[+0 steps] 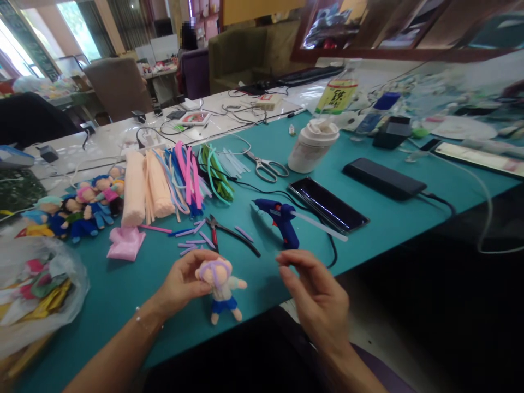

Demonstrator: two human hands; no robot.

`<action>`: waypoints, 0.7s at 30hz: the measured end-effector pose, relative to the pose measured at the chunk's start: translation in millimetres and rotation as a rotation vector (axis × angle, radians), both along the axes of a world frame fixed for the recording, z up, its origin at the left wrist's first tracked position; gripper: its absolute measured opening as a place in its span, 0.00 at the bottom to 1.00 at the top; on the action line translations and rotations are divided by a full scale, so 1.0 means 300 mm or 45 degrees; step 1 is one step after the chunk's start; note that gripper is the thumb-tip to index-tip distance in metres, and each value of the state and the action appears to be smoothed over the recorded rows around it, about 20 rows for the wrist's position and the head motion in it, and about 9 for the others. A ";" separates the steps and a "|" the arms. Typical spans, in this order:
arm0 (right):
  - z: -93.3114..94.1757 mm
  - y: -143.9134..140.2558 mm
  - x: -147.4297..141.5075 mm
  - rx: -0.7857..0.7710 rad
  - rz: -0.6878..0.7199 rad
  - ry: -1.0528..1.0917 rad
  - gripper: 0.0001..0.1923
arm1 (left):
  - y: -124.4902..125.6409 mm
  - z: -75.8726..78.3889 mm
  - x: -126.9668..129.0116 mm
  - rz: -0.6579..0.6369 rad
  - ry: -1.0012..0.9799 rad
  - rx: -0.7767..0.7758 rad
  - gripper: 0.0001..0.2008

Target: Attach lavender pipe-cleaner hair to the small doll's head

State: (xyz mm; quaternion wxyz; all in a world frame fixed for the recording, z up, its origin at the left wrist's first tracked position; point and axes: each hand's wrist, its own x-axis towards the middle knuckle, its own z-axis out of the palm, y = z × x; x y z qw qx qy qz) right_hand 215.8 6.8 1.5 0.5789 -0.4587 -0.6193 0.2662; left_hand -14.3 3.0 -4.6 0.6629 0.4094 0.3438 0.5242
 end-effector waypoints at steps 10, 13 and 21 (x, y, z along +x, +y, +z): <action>-0.043 0.148 0.128 -0.062 -0.370 -0.374 0.25 | 0.052 0.064 -0.054 0.765 -0.219 -0.182 0.19; -0.027 0.208 0.122 -0.169 -0.290 -0.557 0.27 | 0.069 0.068 -0.078 0.907 -0.248 -0.178 0.18; 0.008 0.295 0.088 -0.246 -0.232 -0.730 0.15 | 0.091 0.039 -0.085 0.917 -0.277 -0.129 0.15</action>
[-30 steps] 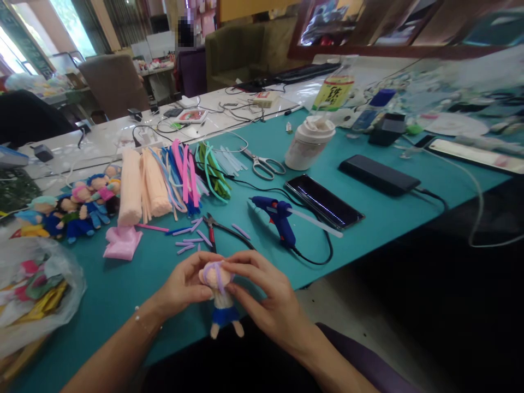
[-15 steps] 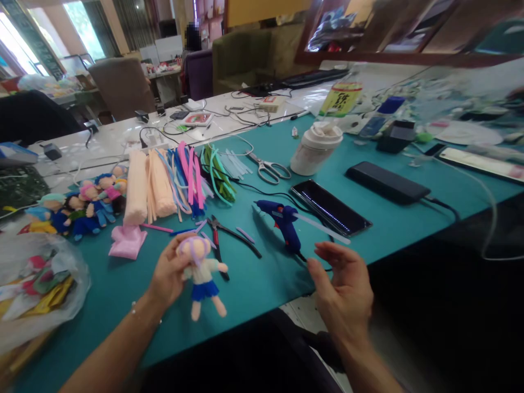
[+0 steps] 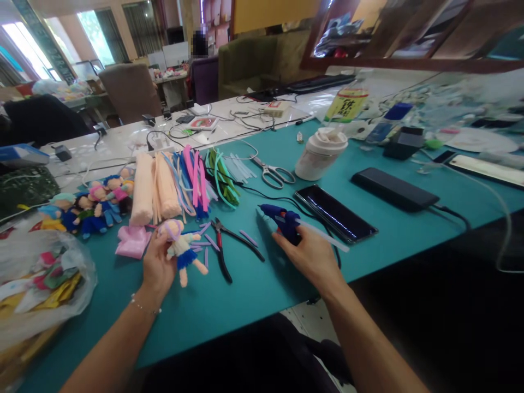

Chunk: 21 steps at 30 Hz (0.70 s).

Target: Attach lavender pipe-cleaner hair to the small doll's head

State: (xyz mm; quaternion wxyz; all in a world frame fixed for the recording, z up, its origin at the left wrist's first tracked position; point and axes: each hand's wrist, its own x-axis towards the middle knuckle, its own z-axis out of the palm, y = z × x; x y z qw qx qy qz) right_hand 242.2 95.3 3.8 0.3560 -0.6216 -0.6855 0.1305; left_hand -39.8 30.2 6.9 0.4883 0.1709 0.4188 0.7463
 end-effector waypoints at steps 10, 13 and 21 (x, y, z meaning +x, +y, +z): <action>0.082 -0.239 -0.069 0.014 0.283 0.538 0.11 | -0.058 -0.005 0.071 -0.170 0.326 0.148 0.17; 0.107 -0.322 -0.095 -0.010 0.599 0.587 0.05 | -0.078 -0.013 0.082 -0.199 0.565 0.314 0.15; 0.168 -0.371 -0.143 -0.018 0.779 0.430 0.04 | -0.108 -0.010 0.087 -0.241 0.950 0.621 0.12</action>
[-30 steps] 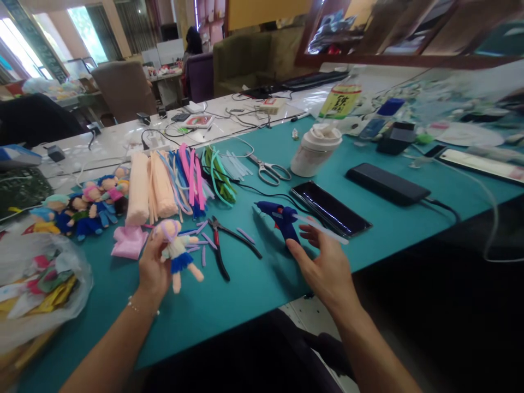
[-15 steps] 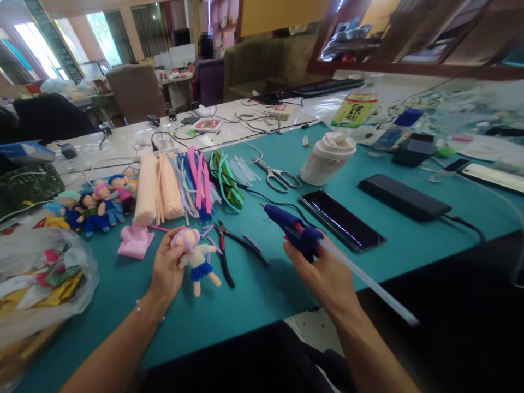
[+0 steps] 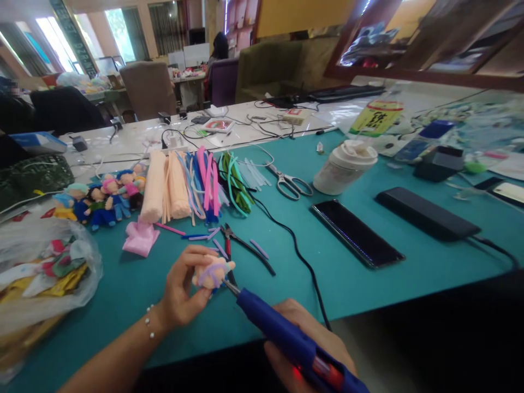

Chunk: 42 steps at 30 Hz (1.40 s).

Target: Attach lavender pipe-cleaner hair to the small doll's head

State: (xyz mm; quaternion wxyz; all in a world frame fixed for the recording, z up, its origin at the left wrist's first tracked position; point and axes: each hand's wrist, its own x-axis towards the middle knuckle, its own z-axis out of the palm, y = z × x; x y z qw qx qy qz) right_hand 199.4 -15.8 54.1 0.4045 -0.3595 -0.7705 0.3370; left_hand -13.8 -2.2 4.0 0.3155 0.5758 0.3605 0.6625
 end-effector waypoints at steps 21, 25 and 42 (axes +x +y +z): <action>-0.016 -0.014 -0.015 -0.008 -0.059 -0.091 0.12 | 0.006 -0.014 -0.005 -0.043 0.202 0.193 0.16; -0.019 -0.012 -0.020 -0.009 -0.060 -0.096 0.12 | 0.010 -0.019 -0.008 -0.069 0.232 0.216 0.17; -0.029 -0.009 -0.017 0.048 -0.092 -0.102 0.13 | 0.008 -0.012 -0.005 -0.041 0.228 0.195 0.15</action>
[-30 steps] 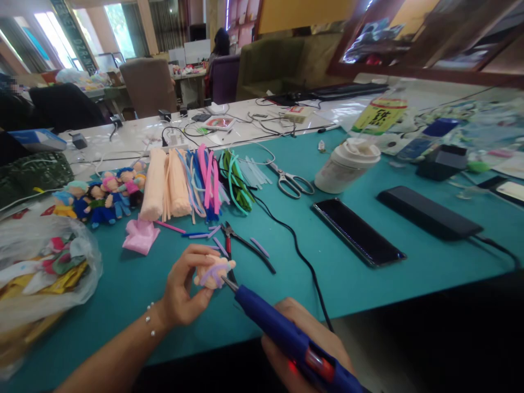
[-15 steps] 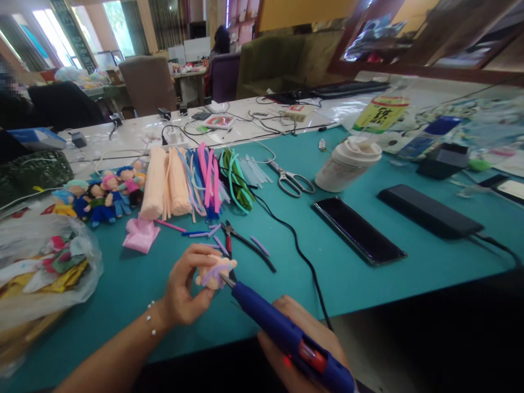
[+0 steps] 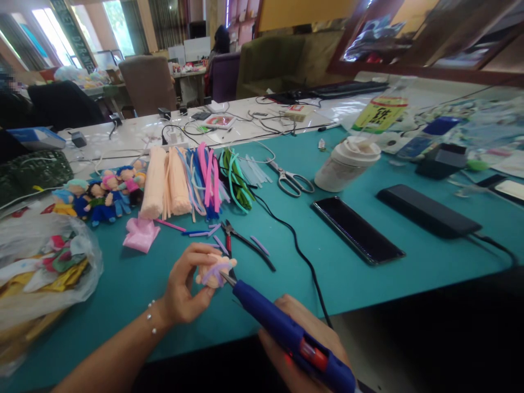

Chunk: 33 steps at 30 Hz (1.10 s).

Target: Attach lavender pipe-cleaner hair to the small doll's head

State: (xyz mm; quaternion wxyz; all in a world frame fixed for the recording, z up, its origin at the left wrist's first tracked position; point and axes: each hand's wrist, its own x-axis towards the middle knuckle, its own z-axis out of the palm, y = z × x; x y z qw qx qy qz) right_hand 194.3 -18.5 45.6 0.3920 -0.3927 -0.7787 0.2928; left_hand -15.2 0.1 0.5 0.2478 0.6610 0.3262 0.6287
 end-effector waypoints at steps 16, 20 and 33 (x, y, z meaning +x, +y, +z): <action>-0.032 -0.002 0.005 0.080 0.003 0.061 0.14 | 0.011 -0.004 0.003 -0.014 -0.112 -0.020 0.13; -0.044 -0.005 0.006 0.070 -0.016 0.015 0.14 | 0.014 -0.005 0.003 -0.023 -0.128 -0.023 0.14; -0.044 -0.005 0.008 0.028 -0.012 -0.012 0.15 | 0.014 -0.008 -0.001 -0.024 -0.195 -0.086 0.14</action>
